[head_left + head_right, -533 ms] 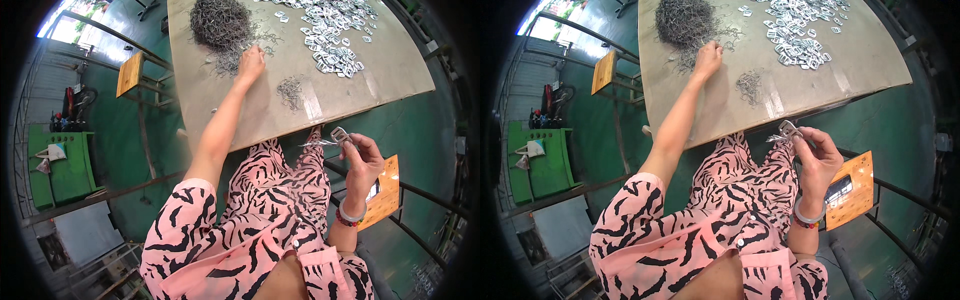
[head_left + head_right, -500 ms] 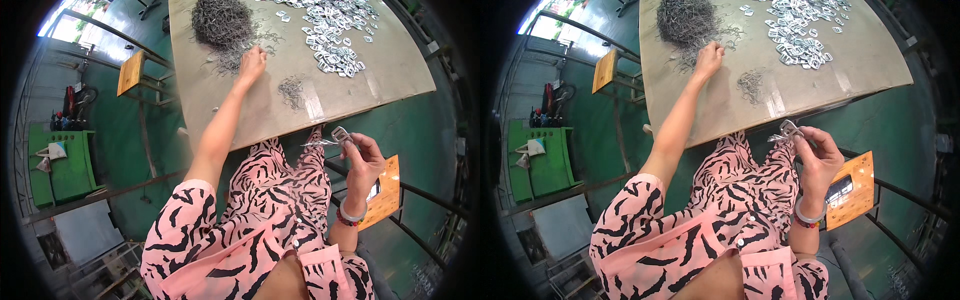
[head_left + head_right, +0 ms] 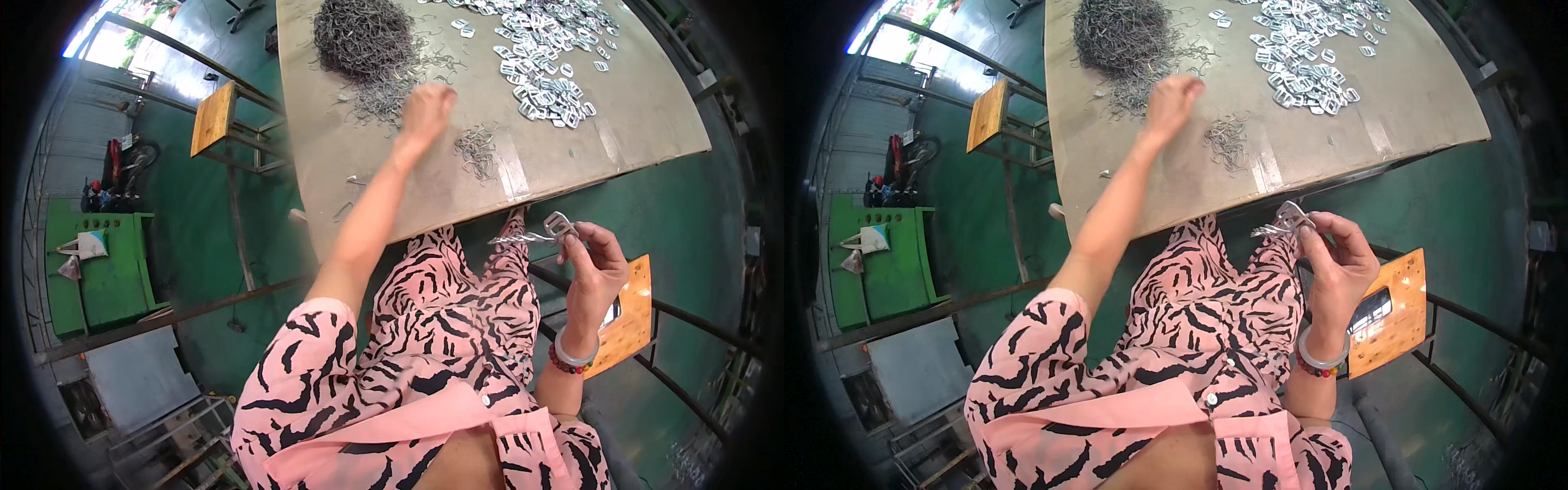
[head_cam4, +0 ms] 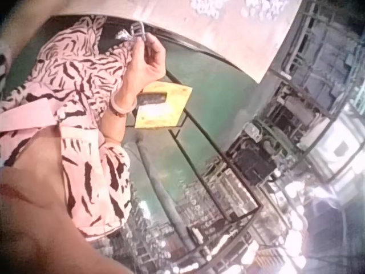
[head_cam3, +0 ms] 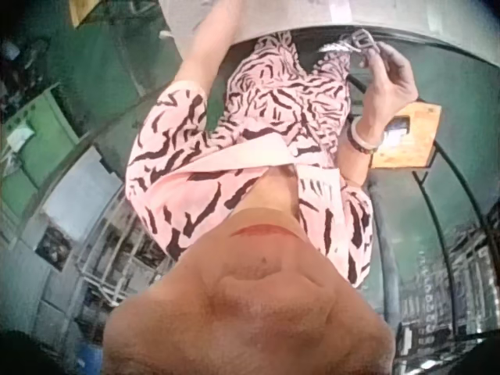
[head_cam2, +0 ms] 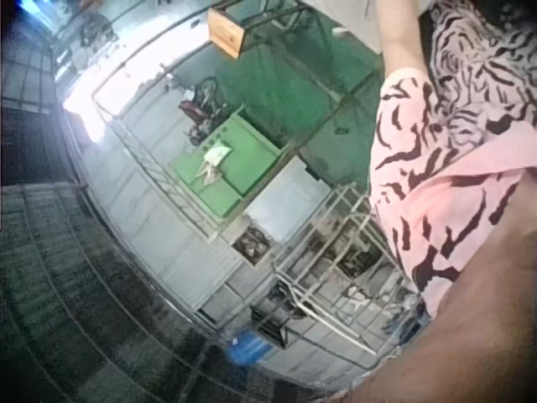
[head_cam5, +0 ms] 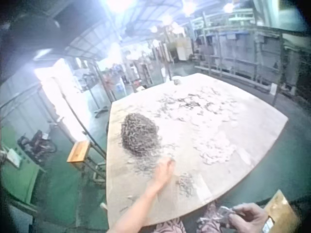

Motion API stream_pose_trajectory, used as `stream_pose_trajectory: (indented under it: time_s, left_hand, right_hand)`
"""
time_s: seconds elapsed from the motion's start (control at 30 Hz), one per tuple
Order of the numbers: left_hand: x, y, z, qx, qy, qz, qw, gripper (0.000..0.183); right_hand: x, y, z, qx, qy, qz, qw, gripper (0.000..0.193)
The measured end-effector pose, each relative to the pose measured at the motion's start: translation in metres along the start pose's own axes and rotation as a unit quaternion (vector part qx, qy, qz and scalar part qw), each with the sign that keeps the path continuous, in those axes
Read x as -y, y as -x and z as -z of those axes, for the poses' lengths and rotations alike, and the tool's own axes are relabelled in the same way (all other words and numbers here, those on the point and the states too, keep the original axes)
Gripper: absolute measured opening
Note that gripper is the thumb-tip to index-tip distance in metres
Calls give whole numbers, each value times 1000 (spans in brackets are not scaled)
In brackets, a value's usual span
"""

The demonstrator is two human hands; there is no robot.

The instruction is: The person threads a flexible metal wire through the holes of several metal plates one at a time and then hangs the resulting chain of plates onto a metal rack.

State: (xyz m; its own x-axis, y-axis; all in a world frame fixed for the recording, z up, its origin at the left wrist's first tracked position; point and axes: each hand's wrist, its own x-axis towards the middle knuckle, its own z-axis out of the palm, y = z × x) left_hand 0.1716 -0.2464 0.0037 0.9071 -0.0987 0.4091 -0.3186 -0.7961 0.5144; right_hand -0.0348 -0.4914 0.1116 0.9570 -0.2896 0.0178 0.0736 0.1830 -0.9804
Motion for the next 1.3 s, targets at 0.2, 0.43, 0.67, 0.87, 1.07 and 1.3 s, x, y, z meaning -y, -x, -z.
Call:
stream_pose_trajectory:
  time_s: [0.2,0.43,0.67,0.87,1.07,1.3]
  left_hand:
    - [57,-43,-19,50,-125,-52,990,16]
    - [63,-31,-12,-10,-88,-74,993,13]
    - [-137,28,49,187,522,106,825,13]
    - [-194,62,55,172,497,-10,851,10]
    - [-191,59,35,-17,260,-207,943,17]
    - [-191,69,37,94,405,-69,907,10]
  right_hand:
    - [-1,-1,5,-15,20,-26,999,17]
    - [-10,-10,0,-13,44,-15,999,16]
    - [-16,-22,13,-15,20,6,1000,19]
    - [-11,-31,10,-36,-18,45,998,21]
    - [-5,-30,6,-39,62,55,996,17]
    - [0,-32,17,46,34,55,997,11]
